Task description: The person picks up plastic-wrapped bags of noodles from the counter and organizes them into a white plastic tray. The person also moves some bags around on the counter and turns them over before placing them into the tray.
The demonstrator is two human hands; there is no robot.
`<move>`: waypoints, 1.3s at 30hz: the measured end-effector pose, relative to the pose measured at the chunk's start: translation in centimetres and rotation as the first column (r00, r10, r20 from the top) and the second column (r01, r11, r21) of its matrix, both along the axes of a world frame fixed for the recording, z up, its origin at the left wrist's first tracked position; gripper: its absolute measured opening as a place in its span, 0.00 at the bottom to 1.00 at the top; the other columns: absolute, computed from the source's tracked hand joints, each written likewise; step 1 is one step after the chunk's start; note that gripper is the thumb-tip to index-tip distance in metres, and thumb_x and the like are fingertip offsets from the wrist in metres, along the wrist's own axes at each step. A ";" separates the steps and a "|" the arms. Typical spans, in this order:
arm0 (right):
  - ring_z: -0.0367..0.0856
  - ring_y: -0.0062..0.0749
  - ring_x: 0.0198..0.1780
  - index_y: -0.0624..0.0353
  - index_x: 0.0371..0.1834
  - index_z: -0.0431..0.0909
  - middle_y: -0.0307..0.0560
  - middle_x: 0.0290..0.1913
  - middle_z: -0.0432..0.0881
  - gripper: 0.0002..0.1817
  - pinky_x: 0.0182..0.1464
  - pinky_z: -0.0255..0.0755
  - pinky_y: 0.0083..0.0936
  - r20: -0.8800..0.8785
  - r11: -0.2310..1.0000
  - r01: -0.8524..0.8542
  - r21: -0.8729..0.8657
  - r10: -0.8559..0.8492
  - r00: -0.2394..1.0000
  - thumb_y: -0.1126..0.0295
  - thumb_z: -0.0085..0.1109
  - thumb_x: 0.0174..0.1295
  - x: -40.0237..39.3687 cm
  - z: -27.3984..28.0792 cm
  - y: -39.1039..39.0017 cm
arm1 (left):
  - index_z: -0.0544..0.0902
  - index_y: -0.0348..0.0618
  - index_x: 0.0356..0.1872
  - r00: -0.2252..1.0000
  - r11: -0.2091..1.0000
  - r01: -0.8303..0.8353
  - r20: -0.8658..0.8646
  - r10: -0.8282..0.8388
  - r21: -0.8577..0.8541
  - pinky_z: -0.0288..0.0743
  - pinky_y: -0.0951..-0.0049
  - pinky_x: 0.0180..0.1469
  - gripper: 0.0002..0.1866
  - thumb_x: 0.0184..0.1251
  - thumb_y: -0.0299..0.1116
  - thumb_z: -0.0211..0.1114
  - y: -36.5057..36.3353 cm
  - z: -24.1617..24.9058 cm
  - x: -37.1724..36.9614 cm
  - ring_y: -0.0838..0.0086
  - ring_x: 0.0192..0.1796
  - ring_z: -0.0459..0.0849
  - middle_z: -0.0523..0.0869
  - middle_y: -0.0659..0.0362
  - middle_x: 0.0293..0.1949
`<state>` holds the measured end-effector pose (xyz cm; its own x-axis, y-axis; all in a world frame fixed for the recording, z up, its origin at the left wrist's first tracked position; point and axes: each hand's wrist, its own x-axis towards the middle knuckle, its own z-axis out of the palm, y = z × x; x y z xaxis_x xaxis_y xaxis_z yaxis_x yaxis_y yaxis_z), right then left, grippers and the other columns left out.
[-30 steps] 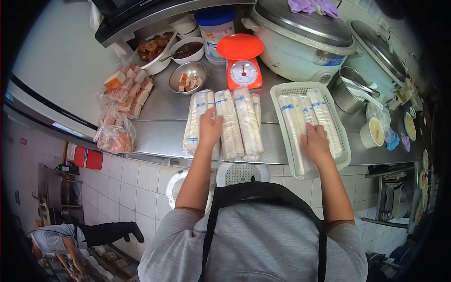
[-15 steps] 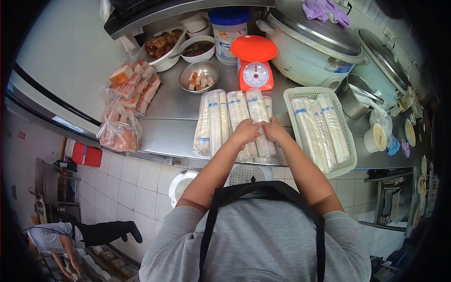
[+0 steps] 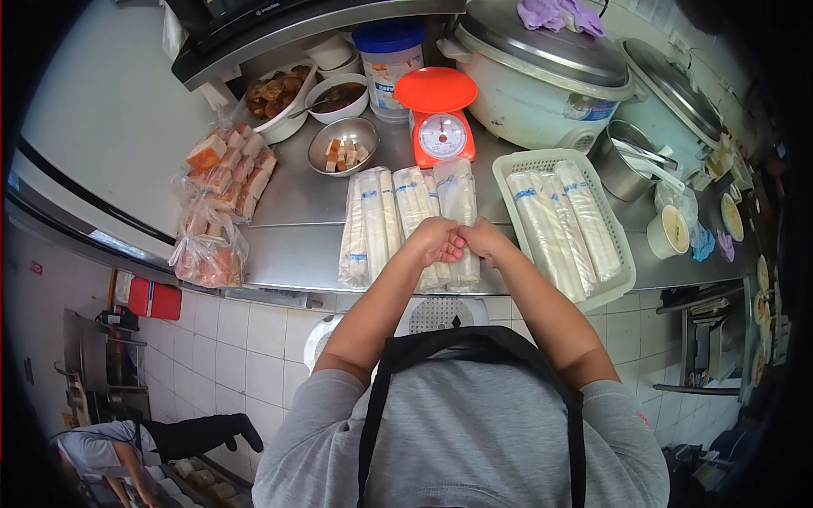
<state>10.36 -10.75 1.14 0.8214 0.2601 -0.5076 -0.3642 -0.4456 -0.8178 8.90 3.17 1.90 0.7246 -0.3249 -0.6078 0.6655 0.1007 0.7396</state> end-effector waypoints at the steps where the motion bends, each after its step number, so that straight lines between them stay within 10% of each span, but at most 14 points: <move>1: 0.76 0.35 0.35 0.74 0.44 0.65 0.56 0.37 0.74 0.23 0.34 0.71 0.31 0.039 1.000 -0.004 -0.018 0.004 0.999 0.64 0.50 0.51 0.1 -0.1 -0.1 | 0.71 0.37 0.36 1.000 0.999 0.007 0.028 -0.008 0.045 0.72 0.76 0.24 0.13 0.62 0.37 0.45 -0.1 0.3 -0.1 0.73 0.22 0.76 0.76 0.59 0.23; 8: 0.74 0.36 0.40 0.70 0.47 0.64 0.55 0.39 0.74 0.22 0.42 0.68 0.27 0.284 0.991 0.126 0.050 -0.135 0.949 0.68 0.49 0.49 -2.4 2.1 -1.4 | 0.70 0.37 0.43 0.890 0.937 -0.278 0.424 0.168 0.213 0.71 0.74 0.35 0.13 0.59 0.32 0.50 -2.5 3.5 -1.8 0.73 0.34 0.77 0.77 0.56 0.35; 14: 0.73 0.40 0.43 0.70 0.48 0.62 0.56 0.41 0.73 0.22 0.47 0.64 0.27 0.563 0.957 0.024 0.289 -0.190 0.805 0.64 0.47 0.55 -3.4 5.3 -2.2 | 0.64 0.35 0.52 0.880 0.795 -0.229 0.230 0.416 -0.561 0.66 0.69 0.52 0.20 0.61 0.35 0.51 -3.8 4.7 -2.4 0.69 0.49 0.74 0.74 0.54 0.46; 16: 0.74 0.46 0.41 0.72 0.47 0.63 0.61 0.39 0.74 0.24 0.46 0.65 0.31 0.773 0.979 0.153 0.132 -0.198 0.603 0.60 0.47 0.57 -3.5 5.8 -2.7 | 0.65 0.36 0.52 0.879 0.747 -0.220 0.205 0.431 -0.628 0.64 0.68 0.54 0.20 0.62 0.37 0.51 -5.0 5.8 -2.9 0.70 0.51 0.72 0.74 0.55 0.47; 20: 0.75 0.45 0.40 0.68 0.49 0.63 0.60 0.38 0.75 0.23 0.45 0.66 0.30 0.690 0.970 0.089 0.228 -0.226 0.688 0.59 0.46 0.60 -4.0 8.3 -5.1 | 0.67 0.37 0.51 0.876 0.688 -0.200 0.187 0.445 -0.698 0.60 0.67 0.57 0.19 0.62 0.37 0.52 -7.9 7.2 -3.3 0.72 0.54 0.69 0.73 0.57 0.49; 25: 0.75 0.44 0.42 0.67 0.47 0.65 0.61 0.39 0.76 0.20 0.44 0.67 0.29 0.573 0.967 0.235 0.094 -0.246 0.782 0.62 0.48 0.59 -2.6 10.5 -12.1 | 0.64 0.38 0.55 0.782 0.974 -0.223 0.588 0.210 -0.051 0.57 0.69 0.58 0.25 0.59 0.39 0.56 -8.1 5.6 -0.9 0.70 0.55 0.66 0.69 0.54 0.53; 29: 0.74 0.45 0.46 0.67 0.47 0.67 0.63 0.43 0.74 0.20 0.48 0.65 0.29 0.637 0.916 0.378 -0.137 -0.211 0.742 0.61 0.47 0.59 -1.0 6.7 -18.9 | 0.66 0.36 0.54 0.662 0.754 -0.492 0.749 -0.001 0.436 0.58 0.66 0.58 0.30 0.52 0.44 0.60 -1.7 1.8 0.8 0.57 0.57 0.64 0.65 0.44 0.53; 35: 0.69 0.49 0.51 0.65 0.49 0.67 0.62 0.48 0.71 0.21 0.54 0.60 0.32 0.422 0.911 0.286 -0.297 -0.144 0.895 0.60 0.45 0.59 -0.2 4.6 -18.9 | 0.68 0.31 0.52 0.747 0.521 -0.543 0.663 -0.059 0.658 0.66 0.69 0.50 0.29 0.51 0.38 0.60 3.1 -0.4 -0.9 0.59 0.50 0.72 0.70 0.43 0.49; 38: 0.66 0.50 0.51 0.64 0.49 0.68 0.58 0.48 0.69 0.20 0.54 0.60 0.34 0.427 0.542 0.310 -0.781 0.102 0.899 0.62 0.46 0.58 -1.3 7.0 -16.2 | 0.68 0.27 0.50 0.772 0.516 -0.499 0.628 -0.101 0.696 0.68 0.69 0.46 0.28 0.51 0.38 0.60 3.9 -1.5 -1.8 0.60 0.44 0.75 0.76 0.43 0.42; 39: 0.66 0.49 0.50 0.64 0.49 0.68 0.57 0.47 0.68 0.20 0.54 0.60 0.34 0.540 0.592 0.367 -0.717 0.140 0.830 0.62 0.46 0.57 -1.5 7.6 -15.3 | 0.68 0.28 0.50 0.793 0.516 -0.470 0.599 -0.109 0.716 0.68 0.68 0.47 0.28 0.52 0.39 0.59 3.9 -1.0 -2.0 0.58 0.44 0.75 0.75 0.41 0.41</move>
